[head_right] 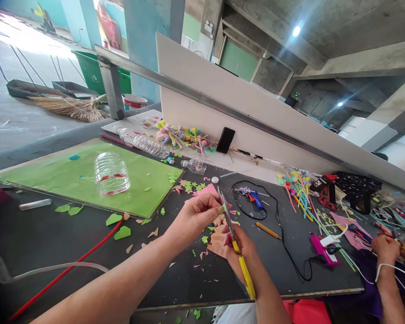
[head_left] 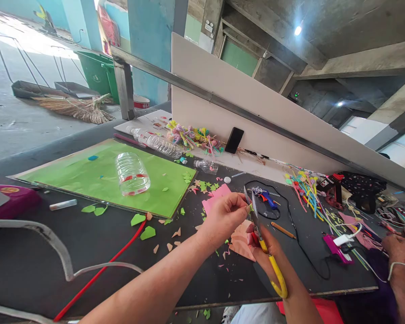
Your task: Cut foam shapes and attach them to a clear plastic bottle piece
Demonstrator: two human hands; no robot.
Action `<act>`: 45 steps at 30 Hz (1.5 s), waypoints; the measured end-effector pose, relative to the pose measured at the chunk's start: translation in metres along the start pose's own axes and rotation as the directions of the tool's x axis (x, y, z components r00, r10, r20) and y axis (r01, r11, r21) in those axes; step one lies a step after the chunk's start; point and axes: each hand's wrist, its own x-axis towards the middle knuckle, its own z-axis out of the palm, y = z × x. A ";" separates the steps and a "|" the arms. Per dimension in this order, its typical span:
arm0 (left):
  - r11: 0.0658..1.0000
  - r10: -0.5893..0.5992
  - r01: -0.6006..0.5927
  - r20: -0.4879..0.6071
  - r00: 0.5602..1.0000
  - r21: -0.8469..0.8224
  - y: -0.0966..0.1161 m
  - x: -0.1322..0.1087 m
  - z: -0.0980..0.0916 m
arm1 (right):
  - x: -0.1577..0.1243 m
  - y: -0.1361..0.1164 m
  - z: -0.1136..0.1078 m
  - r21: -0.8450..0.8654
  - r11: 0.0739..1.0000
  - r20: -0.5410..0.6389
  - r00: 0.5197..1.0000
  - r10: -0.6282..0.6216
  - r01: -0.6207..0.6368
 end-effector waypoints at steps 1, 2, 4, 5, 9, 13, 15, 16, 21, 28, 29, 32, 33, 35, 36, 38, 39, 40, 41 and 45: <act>1.000 -0.002 0.002 -0.001 1.000 -0.001 0.000 0.000 0.000 | 0.000 0.000 0.000 -0.002 1.000 0.001 1.000 -0.002 0.002; 1.000 -0.005 0.005 -0.002 1.000 -0.002 0.000 0.000 0.000 | 0.000 0.000 -0.001 -0.004 1.000 0.001 1.000 -0.004 0.004; 1.000 -0.011 0.011 -0.005 1.000 -0.006 0.000 0.000 0.000 | 0.002 0.000 -0.002 -0.008 1.000 -0.002 1.000 -0.008 0.008; 1.000 -0.014 0.014 -0.007 1.000 -0.009 -0.001 0.000 0.000 | 0.002 -0.001 -0.002 -0.012 1.000 -0.006 1.000 -0.011 0.011; 1.000 -0.025 0.025 -0.012 1.000 -0.018 -0.002 0.001 0.000 | 0.003 -0.002 -0.003 -0.042 0.999 -0.021 0.999 -0.028 0.027; 1.000 -0.022 0.022 -0.011 1.000 -0.017 -0.002 0.001 0.000 | 0.003 -0.001 0.000 -0.060 0.997 -0.022 0.999 -0.049 0.048; 0.999 -0.021 0.020 -0.011 1.000 -0.027 -0.002 0.001 0.000 | 0.002 -0.001 0.002 -0.053 0.998 -0.022 0.999 -0.047 0.045; 0.999 -0.020 0.020 -0.013 1.000 -0.035 -0.003 0.001 0.000 | 0.002 -0.001 0.002 -0.045 0.998 -0.022 0.999 -0.046 0.045; 0.998 -0.015 0.013 -0.035 0.999 -0.068 -0.004 0.001 0.001 | 0.001 -0.005 0.005 -0.013 0.998 -0.001 0.998 -0.059 0.059; 0.991 -0.036 0.030 -0.049 0.998 -0.128 -0.004 0.001 0.002 | 0.003 -0.002 0.007 -0.016 0.996 0.031 0.996 -0.084 0.084; 0.991 -0.038 0.031 -0.053 0.998 -0.131 -0.004 0.002 0.002 | 0.003 -0.001 0.007 -0.021 0.996 0.031 0.996 -0.082 0.083; 0.989 -0.038 0.029 -0.058 0.998 -0.142 -0.005 0.002 0.002 | 0.003 0.001 0.007 0.006 0.997 0.026 0.996 -0.082 0.082; 0.989 -0.037 0.028 -0.058 0.998 -0.146 -0.005 0.002 0.002 | 0.003 0.001 0.008 0.017 0.996 0.026 0.996 -0.083 0.083; 0.988 -0.037 0.028 -0.058 0.998 -0.150 -0.005 0.002 0.002 | 0.003 0.001 0.009 0.017 0.996 0.025 0.996 -0.091 0.090; 0.988 -0.038 0.029 -0.057 0.998 -0.150 -0.004 0.002 0.002 | 0.003 0.000 0.009 0.011 0.996 0.022 0.996 -0.092 0.092; 0.987 -0.044 0.035 -0.054 0.998 -0.156 -0.003 0.002 0.002 | 0.003 0.000 0.010 -0.002 0.997 0.011 0.997 -0.082 0.082; 0.986 -0.045 0.036 -0.052 0.998 -0.161 -0.003 0.002 0.003 | 0.003 0.000 0.010 -0.008 0.997 0.006 0.997 -0.076 0.076; 0.985 -0.047 0.038 -0.054 0.997 -0.167 -0.002 0.001 0.003 | 0.004 0.001 0.010 -0.013 0.998 0.002 0.998 -0.069 0.069; 0.984 -0.048 0.038 -0.057 0.997 -0.172 -0.002 0.001 0.003 | 0.005 0.001 0.010 -0.019 0.998 0.001 0.998 -0.063 0.063; 0.985 -0.050 0.038 -0.068 0.996 -0.171 0.000 0.001 0.003 | 0.007 0.005 0.009 -0.023 0.998 0.012 0.998 -0.054 0.054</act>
